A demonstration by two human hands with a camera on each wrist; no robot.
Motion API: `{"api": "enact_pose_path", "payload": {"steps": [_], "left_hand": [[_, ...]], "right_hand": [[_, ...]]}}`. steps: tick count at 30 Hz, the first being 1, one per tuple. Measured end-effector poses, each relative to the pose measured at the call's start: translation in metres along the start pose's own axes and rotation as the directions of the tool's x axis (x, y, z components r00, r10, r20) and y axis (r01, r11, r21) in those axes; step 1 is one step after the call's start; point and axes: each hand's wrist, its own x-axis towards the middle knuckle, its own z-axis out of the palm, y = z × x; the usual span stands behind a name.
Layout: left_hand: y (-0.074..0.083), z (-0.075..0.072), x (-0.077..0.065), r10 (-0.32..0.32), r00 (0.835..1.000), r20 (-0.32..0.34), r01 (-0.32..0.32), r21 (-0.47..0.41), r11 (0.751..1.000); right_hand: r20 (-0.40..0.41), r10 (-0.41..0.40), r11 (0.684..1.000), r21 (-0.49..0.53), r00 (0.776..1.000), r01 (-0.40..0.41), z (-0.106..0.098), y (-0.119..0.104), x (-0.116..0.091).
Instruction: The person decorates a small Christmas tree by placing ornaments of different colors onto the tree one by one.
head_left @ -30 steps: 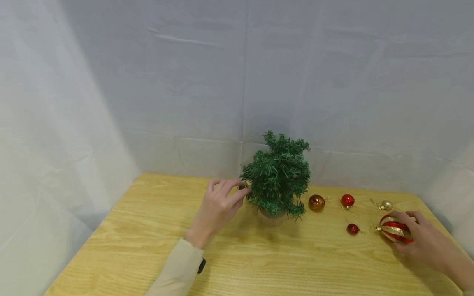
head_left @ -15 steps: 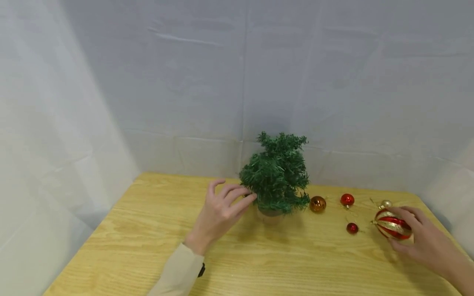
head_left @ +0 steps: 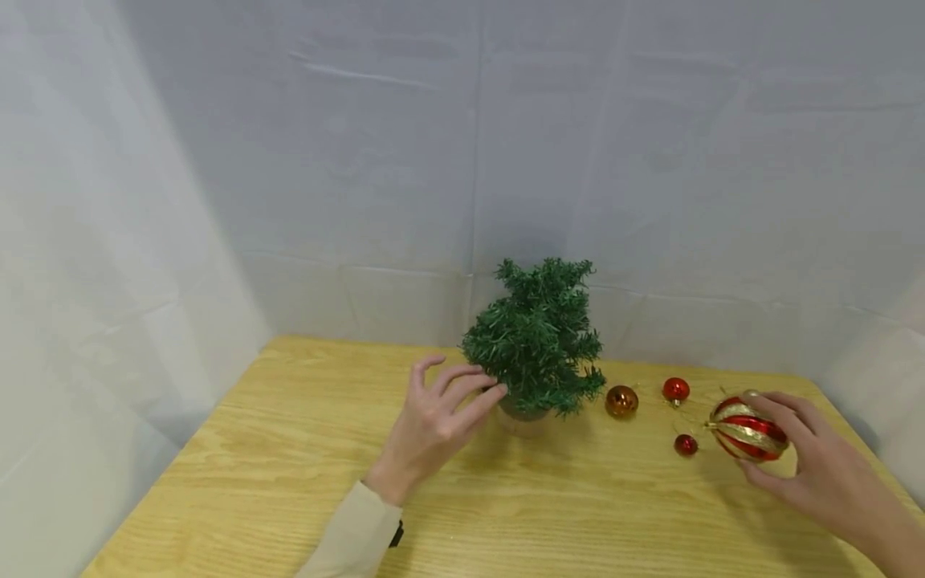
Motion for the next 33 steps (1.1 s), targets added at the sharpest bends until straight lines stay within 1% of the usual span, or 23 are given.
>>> {"api": "enact_pose_path", "payload": {"steps": [3, 5, 9, 11, 16, 18, 23, 29, 33], "left_hand": [[-0.003, 0.000, -0.001, -0.016, 1.000, -0.014, 0.016, -0.002, 1.000], [-0.005, 0.001, -0.001, -0.037, 0.999, -0.010, 0.037, -0.014, 0.999], [-0.008, 0.002, 0.000, -0.090, 0.996, 0.016, 0.091, -0.065, 0.994], [-0.009, 0.002, 0.000, -0.106, 0.994, 0.033, 0.109, -0.091, 0.990], [-0.010, 0.003, -0.001, -0.110, 0.992, 0.069, 0.117, -0.106, 0.987], [-0.011, 0.003, -0.001, -0.105, 0.992, 0.073, 0.111, -0.097, 0.989], [-0.021, 0.007, -0.003, -0.053, 0.997, 0.060, 0.060, -0.120, 0.991], [-0.030, 0.010, -0.004, 0.006, 1.000, 0.030, -0.001, -0.157, 0.988], [-0.035, 0.011, -0.004, 0.048, 0.999, 0.005, -0.047, -0.178, 0.983]], "right_hand": [[-0.011, -0.009, 1.000, 0.006, 1.000, 0.009, -0.001, -0.005, 0.002], [-0.017, -0.014, 1.000, 0.009, 1.000, 0.014, -0.002, -0.008, 0.003], [-0.028, -0.024, 1.000, 0.014, 0.999, 0.024, -0.003, -0.012, 0.005], [-0.040, -0.030, 0.999, 0.022, 0.999, 0.031, -0.004, -0.014, 0.006], [-0.059, -0.042, 0.998, 0.035, 0.997, 0.044, -0.004, -0.017, 0.007], [-0.058, -0.046, 0.998, 0.032, 0.997, 0.048, -0.004, -0.018, 0.007], [-0.069, -0.003, 1.000, 0.019, 0.998, 0.004, -0.010, -0.037, 0.002], [-0.099, 0.053, 0.998, 0.040, 0.994, -0.049, -0.018, -0.067, -0.002], [-0.124, 0.076, 0.996, 0.052, 0.989, -0.070, -0.023, -0.089, -0.002]]}}
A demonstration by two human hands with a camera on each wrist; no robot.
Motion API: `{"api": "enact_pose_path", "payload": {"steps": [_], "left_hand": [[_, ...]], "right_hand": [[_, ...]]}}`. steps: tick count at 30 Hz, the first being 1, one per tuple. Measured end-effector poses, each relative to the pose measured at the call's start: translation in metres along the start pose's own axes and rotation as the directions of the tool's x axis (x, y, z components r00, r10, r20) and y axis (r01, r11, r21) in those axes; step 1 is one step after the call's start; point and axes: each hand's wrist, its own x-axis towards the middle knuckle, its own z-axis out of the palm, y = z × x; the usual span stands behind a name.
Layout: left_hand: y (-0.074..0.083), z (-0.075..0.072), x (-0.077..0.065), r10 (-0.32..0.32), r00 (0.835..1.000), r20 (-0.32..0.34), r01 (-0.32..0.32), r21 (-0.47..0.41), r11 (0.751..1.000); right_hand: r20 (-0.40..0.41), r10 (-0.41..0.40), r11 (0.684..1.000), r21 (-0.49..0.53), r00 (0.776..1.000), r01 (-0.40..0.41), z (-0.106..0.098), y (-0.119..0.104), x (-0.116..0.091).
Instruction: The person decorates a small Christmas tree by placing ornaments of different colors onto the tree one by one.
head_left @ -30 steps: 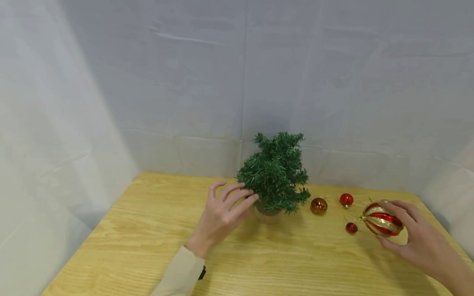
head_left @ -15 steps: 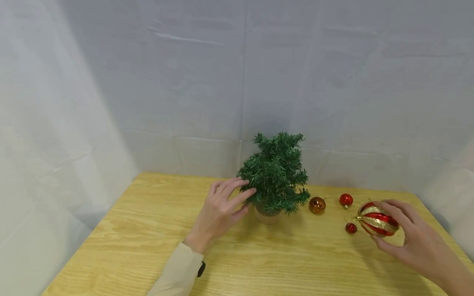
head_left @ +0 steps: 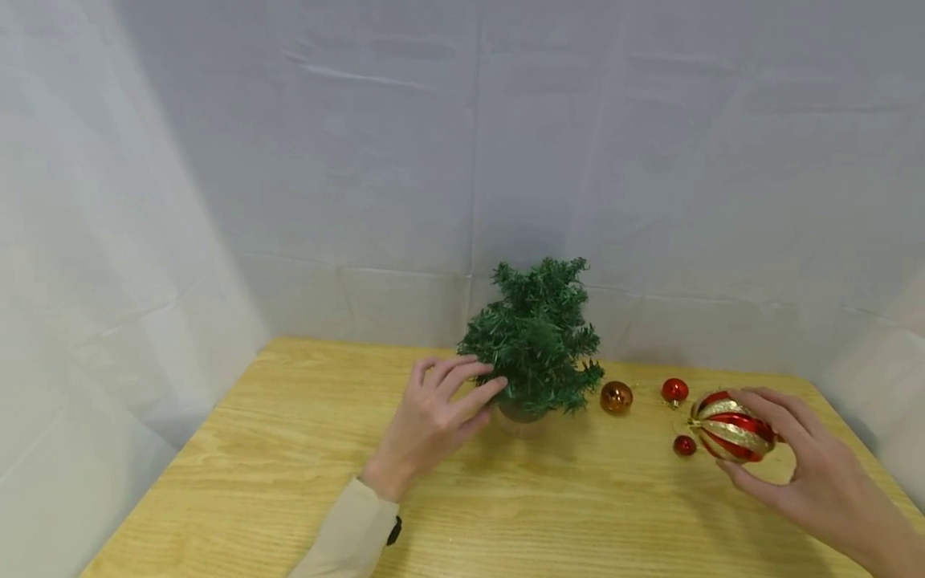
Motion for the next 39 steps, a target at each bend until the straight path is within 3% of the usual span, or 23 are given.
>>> {"api": "enact_pose_path", "payload": {"steps": [25, 39], "left_hand": [[0.013, 0.000, 0.002, 0.054, 0.995, -0.082, -0.053, 0.023, 0.998], [0.013, 0.002, 0.002, 0.043, 0.996, -0.072, -0.041, 0.025, 0.999]], "right_hand": [[0.014, 0.009, 0.994, 0.108, 1.000, -0.010, -0.001, -0.036, 0.013], [-0.023, -0.067, 0.990, 0.122, 0.997, 0.070, 0.005, -0.046, 0.022]]}}
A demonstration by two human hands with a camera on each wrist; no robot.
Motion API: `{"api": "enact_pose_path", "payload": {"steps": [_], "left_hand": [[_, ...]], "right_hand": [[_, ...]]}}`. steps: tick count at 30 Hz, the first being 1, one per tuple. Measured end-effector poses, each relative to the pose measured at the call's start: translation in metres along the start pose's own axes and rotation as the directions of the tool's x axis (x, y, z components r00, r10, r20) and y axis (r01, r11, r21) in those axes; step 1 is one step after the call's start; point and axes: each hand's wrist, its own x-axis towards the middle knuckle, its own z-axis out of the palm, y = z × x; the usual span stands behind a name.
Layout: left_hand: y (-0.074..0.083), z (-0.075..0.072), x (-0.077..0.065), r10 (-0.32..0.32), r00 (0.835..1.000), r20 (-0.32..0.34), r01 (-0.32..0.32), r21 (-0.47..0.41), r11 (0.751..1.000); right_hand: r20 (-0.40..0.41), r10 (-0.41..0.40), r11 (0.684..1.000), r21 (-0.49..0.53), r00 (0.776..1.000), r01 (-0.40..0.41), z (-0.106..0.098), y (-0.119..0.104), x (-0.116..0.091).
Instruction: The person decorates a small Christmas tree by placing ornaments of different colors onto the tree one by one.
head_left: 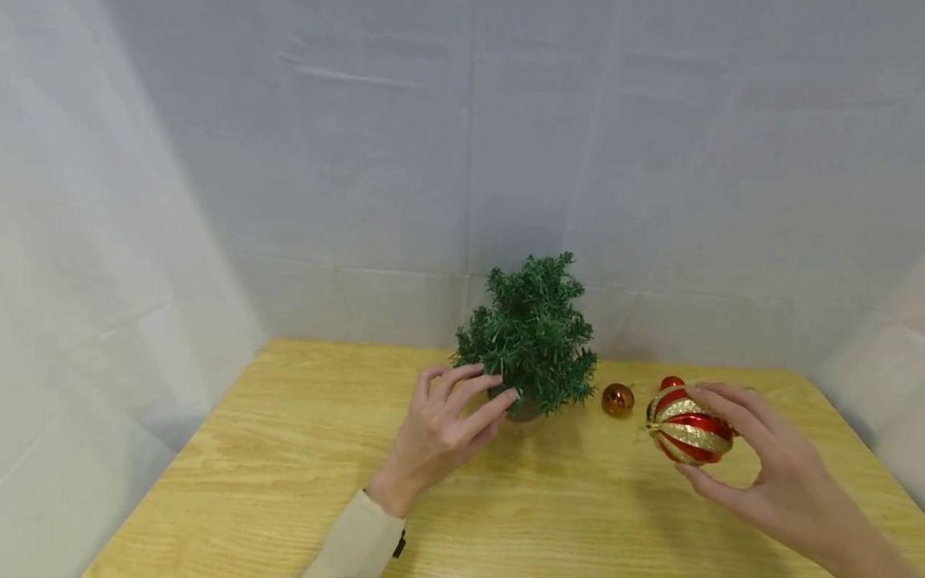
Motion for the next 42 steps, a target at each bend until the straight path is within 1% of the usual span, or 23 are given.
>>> {"api": "enact_pose_path", "payload": {"steps": [5, 11, 17, 22, 24, 27, 31, 34, 38, 42], "left_hand": [[-0.001, -0.001, -0.002, 0.000, 1.000, -0.004, 0.000, -0.008, 1.000], [-0.002, -0.004, -0.002, -0.015, 1.000, -0.024, 0.014, -0.037, 0.999], [0.002, -0.004, -0.001, -0.029, 0.995, -0.093, 0.022, -0.070, 0.997], [0.007, -0.004, 0.006, -0.041, 0.986, -0.159, 0.020, -0.131, 0.991], [0.009, -0.005, 0.011, -0.040, 0.984, -0.176, 0.010, -0.166, 0.986], [0.015, -0.005, 0.018, -0.037, 0.982, -0.184, -0.003, -0.213, 0.977], [0.024, -0.006, 0.025, -0.047, 0.983, -0.177, -0.006, -0.292, 0.956], [0.032, -0.006, 0.029, -0.066, 0.985, -0.161, 0.003, -0.365, 0.931], [0.041, -0.007, 0.033, -0.100, 0.990, -0.098, 0.045, -0.453, 0.890], [0.049, -0.008, 0.035, -0.127, 0.992, -0.023, 0.097, -0.509, 0.855]], "right_hand": [[0.002, 0.008, 1.000, -0.015, 1.000, -0.008, 0.003, -0.005, 0.003], [0.008, 0.020, 1.000, -0.004, 1.000, -0.020, 0.005, -0.011, 0.007], [0.018, -0.016, 0.999, 0.028, 1.000, 0.015, 0.010, -0.015, 0.012], [0.030, -0.023, 0.999, 0.027, 0.999, 0.022, 0.013, -0.019, 0.015], [0.037, -0.029, 0.999, 0.023, 0.999, 0.028, 0.013, -0.020, 0.018], [0.052, -0.024, 1.000, 0.018, 0.998, 0.023, 0.013, -0.023, 0.021], [0.060, -0.027, 1.000, 0.008, 0.998, 0.026, 0.011, -0.027, 0.024], [0.059, -0.037, 0.999, -0.002, 0.998, 0.037, 0.010, -0.030, 0.026], [0.058, -0.048, 0.998, -0.030, 0.997, 0.049, 0.008, -0.034, 0.028], [0.048, -0.067, 0.995, -0.077, 0.997, 0.071, 0.007, -0.038, 0.031]]}}
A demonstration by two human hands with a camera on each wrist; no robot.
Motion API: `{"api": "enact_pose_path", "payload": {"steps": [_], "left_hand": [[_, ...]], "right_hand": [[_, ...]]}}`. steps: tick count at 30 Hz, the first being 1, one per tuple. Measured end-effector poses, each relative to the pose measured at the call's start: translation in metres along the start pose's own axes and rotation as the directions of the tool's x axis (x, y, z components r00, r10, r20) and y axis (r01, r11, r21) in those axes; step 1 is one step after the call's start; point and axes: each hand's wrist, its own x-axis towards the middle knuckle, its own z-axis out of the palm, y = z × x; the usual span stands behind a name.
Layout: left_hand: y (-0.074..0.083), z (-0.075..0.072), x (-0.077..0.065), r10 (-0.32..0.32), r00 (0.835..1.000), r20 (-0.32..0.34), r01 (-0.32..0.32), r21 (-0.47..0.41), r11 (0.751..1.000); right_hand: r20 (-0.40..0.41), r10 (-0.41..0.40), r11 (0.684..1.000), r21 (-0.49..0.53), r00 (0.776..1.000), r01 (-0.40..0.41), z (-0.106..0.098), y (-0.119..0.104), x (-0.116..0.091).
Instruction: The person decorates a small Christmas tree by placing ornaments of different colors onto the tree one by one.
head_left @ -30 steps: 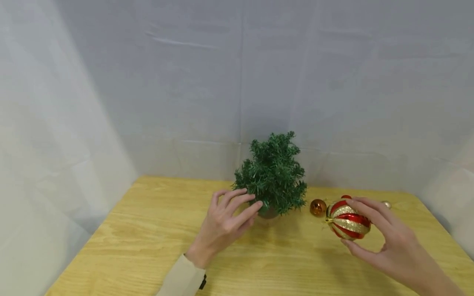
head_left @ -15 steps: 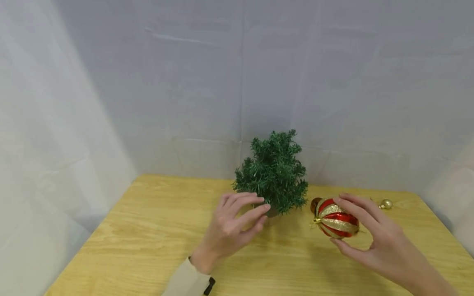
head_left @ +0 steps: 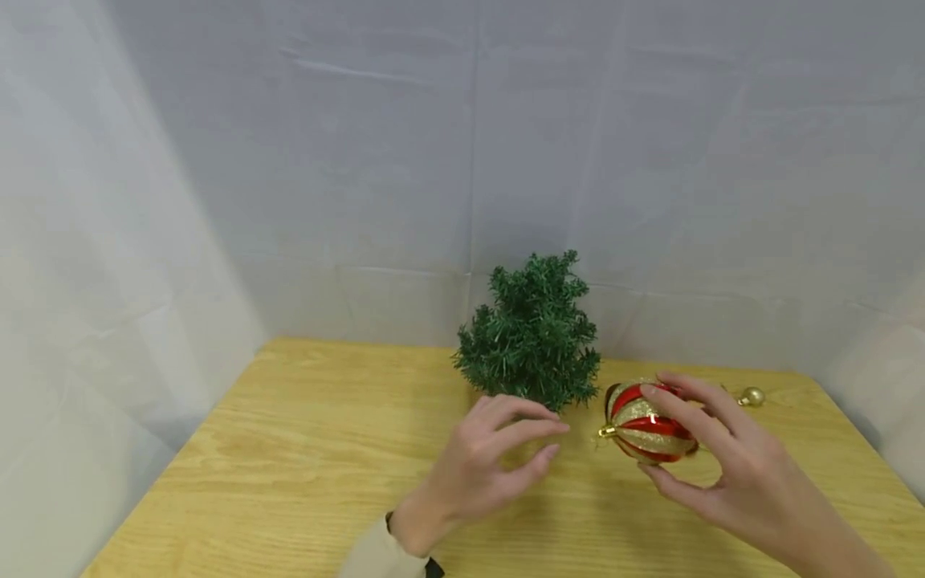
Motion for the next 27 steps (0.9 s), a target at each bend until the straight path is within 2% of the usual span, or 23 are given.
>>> {"api": "enact_pose_path", "payload": {"steps": [8, 15, 22, 27], "left_hand": [[0.009, 0.003, 0.004, -0.084, 0.996, 0.033, 0.084, -0.014, 0.996], [0.016, 0.004, 0.004, -0.196, 0.975, 0.109, 0.198, -0.005, 0.980], [0.018, 0.006, 0.005, -0.213, 0.969, 0.125, 0.214, 0.005, 0.977], [0.019, 0.007, 0.005, -0.211, 0.972, 0.105, 0.211, 0.014, 0.977]], "right_hand": [[-0.106, -0.135, 0.991, -0.029, 0.985, 0.132, 0.003, -0.006, 0.011], [-0.097, -0.172, 0.983, -0.077, 0.980, 0.165, 0.006, -0.010, 0.014], [-0.066, -0.155, 0.986, -0.070, 0.986, 0.151, 0.006, -0.014, 0.013], [-0.061, -0.152, 0.986, -0.079, 0.986, 0.147, 0.007, -0.015, 0.012]]}}
